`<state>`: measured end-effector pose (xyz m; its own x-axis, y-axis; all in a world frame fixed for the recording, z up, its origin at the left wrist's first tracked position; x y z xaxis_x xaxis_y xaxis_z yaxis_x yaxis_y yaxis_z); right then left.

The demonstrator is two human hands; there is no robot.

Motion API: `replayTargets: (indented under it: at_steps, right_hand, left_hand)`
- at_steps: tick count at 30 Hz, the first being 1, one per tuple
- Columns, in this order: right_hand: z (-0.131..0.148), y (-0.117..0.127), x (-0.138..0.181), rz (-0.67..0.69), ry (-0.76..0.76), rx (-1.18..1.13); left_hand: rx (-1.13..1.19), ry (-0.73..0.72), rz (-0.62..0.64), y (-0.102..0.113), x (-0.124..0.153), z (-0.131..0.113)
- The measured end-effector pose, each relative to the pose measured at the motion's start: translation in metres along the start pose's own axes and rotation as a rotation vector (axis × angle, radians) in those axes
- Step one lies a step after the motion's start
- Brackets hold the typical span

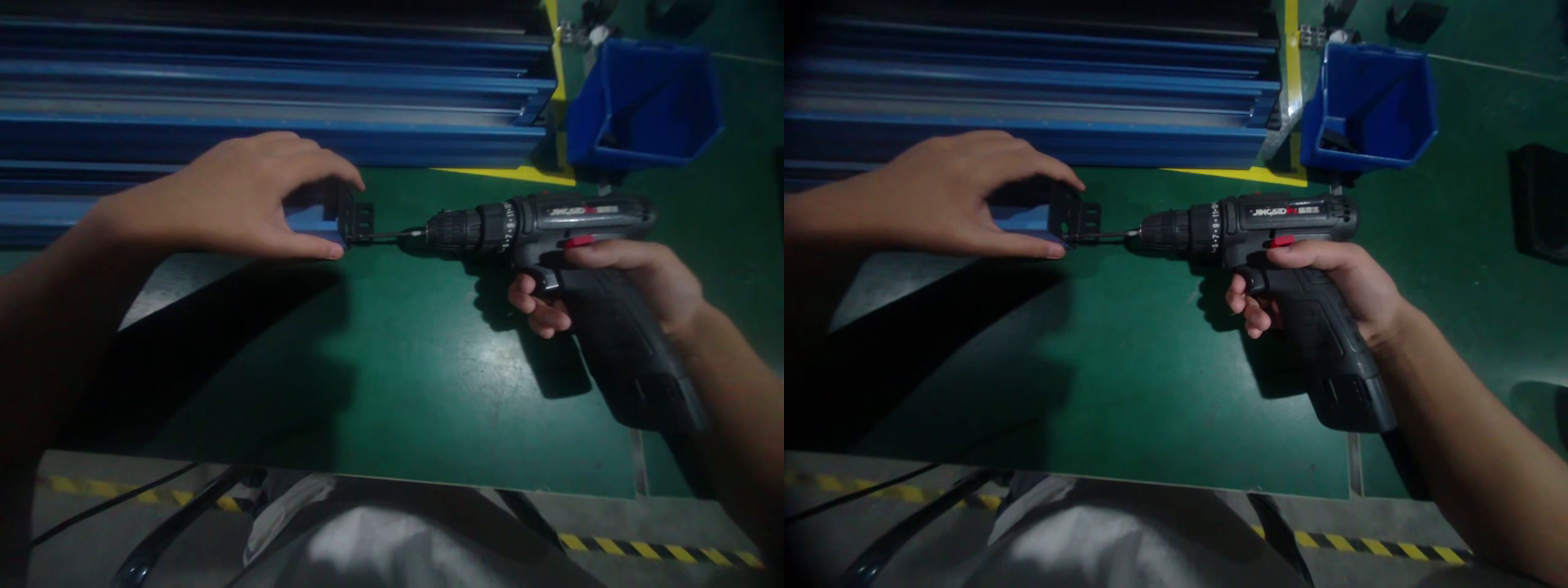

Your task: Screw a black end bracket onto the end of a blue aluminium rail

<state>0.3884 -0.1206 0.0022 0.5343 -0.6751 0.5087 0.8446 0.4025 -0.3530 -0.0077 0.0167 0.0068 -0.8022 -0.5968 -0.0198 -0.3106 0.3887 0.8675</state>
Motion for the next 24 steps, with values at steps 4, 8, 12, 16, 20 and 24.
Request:
replayTargets:
  at_steps: [4, 8, 12, 16, 20, 24]
  right_hand:
    - [0.0026, -0.0007, 0.0002, -0.020, -0.009, 0.029]
    - [0.0044, -0.0002, 0.0009, -0.037, -0.026, 0.047]
    - [0.0035, -0.0013, 0.0018, -0.053, -0.025, 0.059]
    - [0.0036, -0.0014, 0.0019, -0.073, -0.029, 0.087]
    - [0.0044, -0.0004, 0.0012, -0.058, -0.035, 0.106]
    - [0.0050, -0.0003, 0.0015, -0.062, -0.034, 0.090]
  left_hand:
    - [-0.018, 0.028, 0.010, 0.0009, -0.0007, -0.0064]
    - [-0.015, 0.036, 0.020, 0.0009, -0.0008, -0.0072]
    - [-0.005, 0.030, 0.025, 0.0003, -0.0010, -0.0060]
    - [-0.014, 0.032, 0.025, 0.0000, -0.0014, -0.0056]
    - [-0.010, 0.047, 0.020, 0.0008, -0.0015, -0.0056]
    - [-0.014, 0.044, 0.019, 0.0014, -0.0014, -0.0073]
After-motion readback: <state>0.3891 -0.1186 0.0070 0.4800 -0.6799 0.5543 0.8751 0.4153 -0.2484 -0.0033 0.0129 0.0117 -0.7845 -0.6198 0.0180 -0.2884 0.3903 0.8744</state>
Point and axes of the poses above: each hand's wrist, its own x-axis away from the middle knuckle, its own y-axis out of the back of the hand, z = x × y, the point moved 1 cm from there along -x, towards the middle knuckle, and after that the axes turned 14 degrees about x, right-handed, at the moved point
